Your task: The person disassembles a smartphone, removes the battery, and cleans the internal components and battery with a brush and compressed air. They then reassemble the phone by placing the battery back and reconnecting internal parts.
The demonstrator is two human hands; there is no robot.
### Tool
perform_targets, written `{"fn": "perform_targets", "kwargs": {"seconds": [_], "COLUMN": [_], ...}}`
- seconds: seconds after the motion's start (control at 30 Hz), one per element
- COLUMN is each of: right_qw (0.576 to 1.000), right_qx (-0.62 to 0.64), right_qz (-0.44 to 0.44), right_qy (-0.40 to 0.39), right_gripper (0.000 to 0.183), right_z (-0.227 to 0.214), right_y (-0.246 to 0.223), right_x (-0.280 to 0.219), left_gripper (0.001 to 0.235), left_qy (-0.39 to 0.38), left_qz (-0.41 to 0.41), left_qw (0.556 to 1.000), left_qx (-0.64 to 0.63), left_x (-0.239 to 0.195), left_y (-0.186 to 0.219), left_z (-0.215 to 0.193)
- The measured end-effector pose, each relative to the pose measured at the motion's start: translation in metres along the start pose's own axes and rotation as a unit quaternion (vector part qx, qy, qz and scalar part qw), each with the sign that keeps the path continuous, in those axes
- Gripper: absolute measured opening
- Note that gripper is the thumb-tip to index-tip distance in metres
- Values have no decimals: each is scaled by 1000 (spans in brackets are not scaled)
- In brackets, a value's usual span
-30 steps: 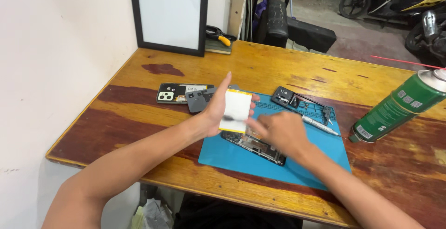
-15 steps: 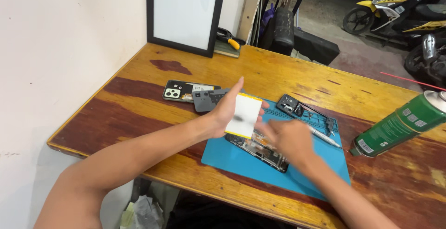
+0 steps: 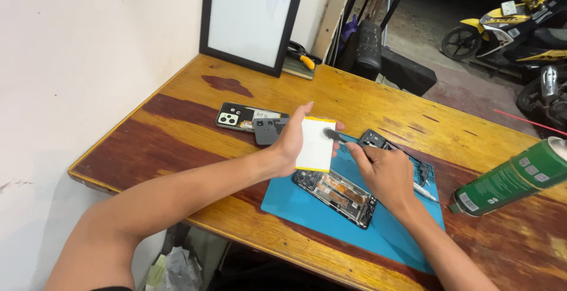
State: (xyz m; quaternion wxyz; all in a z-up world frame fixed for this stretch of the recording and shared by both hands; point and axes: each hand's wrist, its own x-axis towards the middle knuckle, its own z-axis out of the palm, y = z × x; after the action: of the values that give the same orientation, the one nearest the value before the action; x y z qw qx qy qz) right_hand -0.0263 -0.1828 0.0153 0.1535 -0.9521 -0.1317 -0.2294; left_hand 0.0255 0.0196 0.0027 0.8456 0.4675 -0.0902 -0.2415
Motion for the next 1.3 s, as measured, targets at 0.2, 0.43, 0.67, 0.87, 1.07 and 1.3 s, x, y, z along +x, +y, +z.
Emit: {"fn": "perform_targets", "kwargs": {"seconds": [0.2,0.43,0.67,0.87,1.07,1.3], "right_qw": [994,993,992,993,974,989], "right_qx": [67,50,71,45,64,31], "right_qz": [-29,-45,-83,-68,-218,-138], "right_qy": [-83,-100,-57,-83,3,-52], "right_gripper": [52,56,50,54,50,54], "right_z": [5,1,2,-9,0,-14], "right_y": [-3,19,22,20,11,20], "right_x": [-3,-3,-3,5,-5,0], "left_gripper": [78,77,74,72,73,63], "left_qy": [-11,-37,-48,-77,-56,-44], "left_qz": [46,38,49,62,47,115], "left_qw": [999,999,997,995,997,992], "left_qx": [-11,10,41,33,40,-42], "left_x": [3,2,-1,-3,-7,-6], "left_y": [-2,-4,-1,4,4,5], "left_z": [-4,-3,-2,0,4,8]}}
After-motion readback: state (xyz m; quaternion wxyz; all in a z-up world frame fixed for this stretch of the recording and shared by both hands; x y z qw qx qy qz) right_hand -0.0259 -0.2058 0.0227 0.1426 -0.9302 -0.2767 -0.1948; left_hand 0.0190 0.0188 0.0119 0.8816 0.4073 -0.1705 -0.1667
